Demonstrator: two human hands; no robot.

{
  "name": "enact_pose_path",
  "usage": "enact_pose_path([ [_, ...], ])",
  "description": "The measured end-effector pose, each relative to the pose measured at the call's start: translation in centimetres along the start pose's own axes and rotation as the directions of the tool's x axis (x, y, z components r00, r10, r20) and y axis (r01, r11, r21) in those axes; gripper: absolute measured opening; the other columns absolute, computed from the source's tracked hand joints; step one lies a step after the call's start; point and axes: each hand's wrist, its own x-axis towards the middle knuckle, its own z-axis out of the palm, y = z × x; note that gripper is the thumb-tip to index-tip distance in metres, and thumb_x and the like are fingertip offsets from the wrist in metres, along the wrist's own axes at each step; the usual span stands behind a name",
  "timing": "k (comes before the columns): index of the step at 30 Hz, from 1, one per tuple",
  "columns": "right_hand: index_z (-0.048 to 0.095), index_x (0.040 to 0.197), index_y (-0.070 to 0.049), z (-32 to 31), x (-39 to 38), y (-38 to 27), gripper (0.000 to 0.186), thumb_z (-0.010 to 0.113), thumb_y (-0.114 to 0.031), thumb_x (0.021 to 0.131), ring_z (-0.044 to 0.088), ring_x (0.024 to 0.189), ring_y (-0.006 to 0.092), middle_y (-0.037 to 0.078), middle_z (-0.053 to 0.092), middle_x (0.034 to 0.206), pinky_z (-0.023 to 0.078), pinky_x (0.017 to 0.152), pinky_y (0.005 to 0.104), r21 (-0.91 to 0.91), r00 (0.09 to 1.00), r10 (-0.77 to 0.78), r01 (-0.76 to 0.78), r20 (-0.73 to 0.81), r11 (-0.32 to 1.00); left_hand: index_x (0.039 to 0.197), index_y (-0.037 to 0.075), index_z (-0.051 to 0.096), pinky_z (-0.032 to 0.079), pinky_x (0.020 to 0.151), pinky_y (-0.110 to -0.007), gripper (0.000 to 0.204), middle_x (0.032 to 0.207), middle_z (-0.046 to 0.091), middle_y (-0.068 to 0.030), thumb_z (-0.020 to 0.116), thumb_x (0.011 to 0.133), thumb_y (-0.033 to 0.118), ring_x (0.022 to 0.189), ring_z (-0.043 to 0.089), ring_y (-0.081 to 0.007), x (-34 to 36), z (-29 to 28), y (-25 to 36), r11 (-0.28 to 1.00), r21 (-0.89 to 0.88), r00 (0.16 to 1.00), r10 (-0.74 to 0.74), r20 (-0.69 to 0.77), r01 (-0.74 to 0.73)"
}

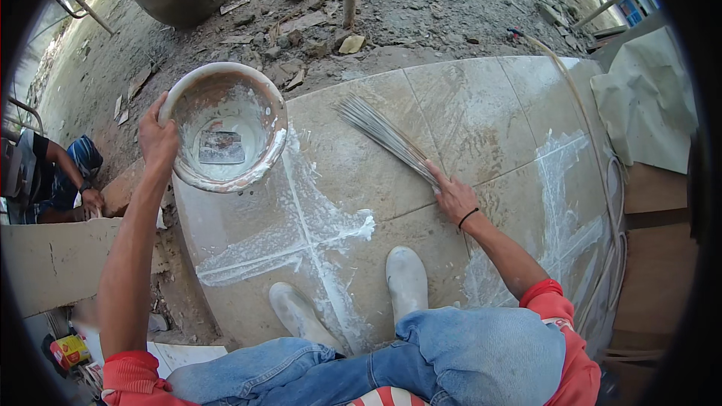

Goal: Filling the gaps between laid floor tiles with white grout mix using a putty knife spatula.

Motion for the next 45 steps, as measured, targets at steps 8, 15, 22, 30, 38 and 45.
enact_pose_path([
  [8, 0.017, 0.165, -0.025, -2.5, -3.7, 5.0, 0.074, 0.057, -0.025, 0.103, 0.066, 0.091, 0.0572, 0.036, 0.07, 0.096, 0.05, 0.083, 0.064, 0.46, 0.676, 0.59, -0.394, -0.441, 0.795, 0.144, 0.018, 0.065, 0.054, 0.093, -0.037, 0.062, 0.122, 0.074, -0.0156, 0.058, 0.086, -0.001, 0.103, 0.073, -0.0244, 0.7, 1.6, 0.0, 0.996, -0.032, 0.995, 0.085, 0.048, -0.084],
  [15, 0.012, 0.166, -0.024, 8.9, -12.8, 1.7, 0.079, 0.057, -0.027, 0.102, 0.067, 0.097, 0.0565, 0.038, 0.069, 0.101, 0.051, 0.089, 0.0617, 0.454, 0.605, 0.773, -0.644, -0.19, 0.616, 0.143, 0.013, 0.065, 0.052, 0.099, -0.038, 0.06, 0.126, 0.073, -0.0161, 0.056, 0.086, -0.004, 0.11, 0.071, -0.0259, 1.8, 4.7, 0.9, 0.969, -0.218, 0.987, 0.138, 0.078, -0.118],
  [22, 0.018, 0.165, -0.021, 0.8, -4.5, -9.7, 0.076, 0.058, -0.026, 0.101, 0.067, 0.091, 0.0565, 0.035, 0.069, 0.09, 0.05, 0.084, 0.0629, 0.482, 0.858, 0.457, -0.305, -0.236, 0.821, 0.141, 0.014, 0.067, 0.053, 0.098, -0.038, 0.06, 0.123, 0.074, -0.0163, 0.053, 0.084, -0.003, 0.109, 0.072, -0.027, 3.0, 7.5, -0.1, 0.962, -0.246, 0.986, 0.143, 0.083, -0.118],
  [30, 0.017, 0.164, -0.013, 9.0, -23.6, -4.7, 0.075, 0.057, -0.021, 0.101, 0.066, 0.089, 0.0579, 0.037, 0.069, 0.095, 0.051, 0.082, 0.0629, 0.578, 0.534, 0.76, -0.508, -0.371, 0.639, 0.14, 0.017, 0.068, 0.054, 0.095, -0.039, 0.061, 0.123, 0.073, -0.0178, 0.055, 0.083, 0.0, 0.105, 0.073, -0.0277, 2.7, 10.4, 0.2, 0.963, -0.248, 0.982, 0.142, 0.124, -0.108],
  [38, 0.019, 0.165, -0.018, 5.9, -11.7, -11.6, 0.077, 0.059, -0.024, 0.1, 0.065, 0.089, 0.0576, 0.035, 0.069, 0.088, 0.049, 0.084, 0.0629, 0.453, 0.832, 0.539, -0.433, -0.132, 0.779, 0.14, 0.015, 0.068, 0.056, 0.091, -0.038, 0.06, 0.118, 0.075, -0.0168, 0.056, 0.083, -0.001, 0.1, 0.074, -0.0269, 3.3, 12.1, -0.2, 0.943, -0.32, 0.978, 0.148, 0.144, -0.096],
  [45, 0.023, 0.165, -0.032, 6.5, -18.6, -8.4, 0.08, 0.064, -0.021, 0.097, 0.067, 0.089, 0.0483, 0.027, 0.067, 0.096, 0.053, 0.081, 0.0567, 0.237, 0.942, 0.219, -0.158, -0.256, 0.959, 0.14, 0.017, 0.068, 0.056, 0.089, -0.037, 0.058, 0.117, 0.076, -0.0149, 0.058, 0.084, 0.002, 0.097, 0.074, -0.0233, 3.6, 9.4, -2.0, 0.928, -0.337, 0.983, 0.178, 0.031, -0.158],
])
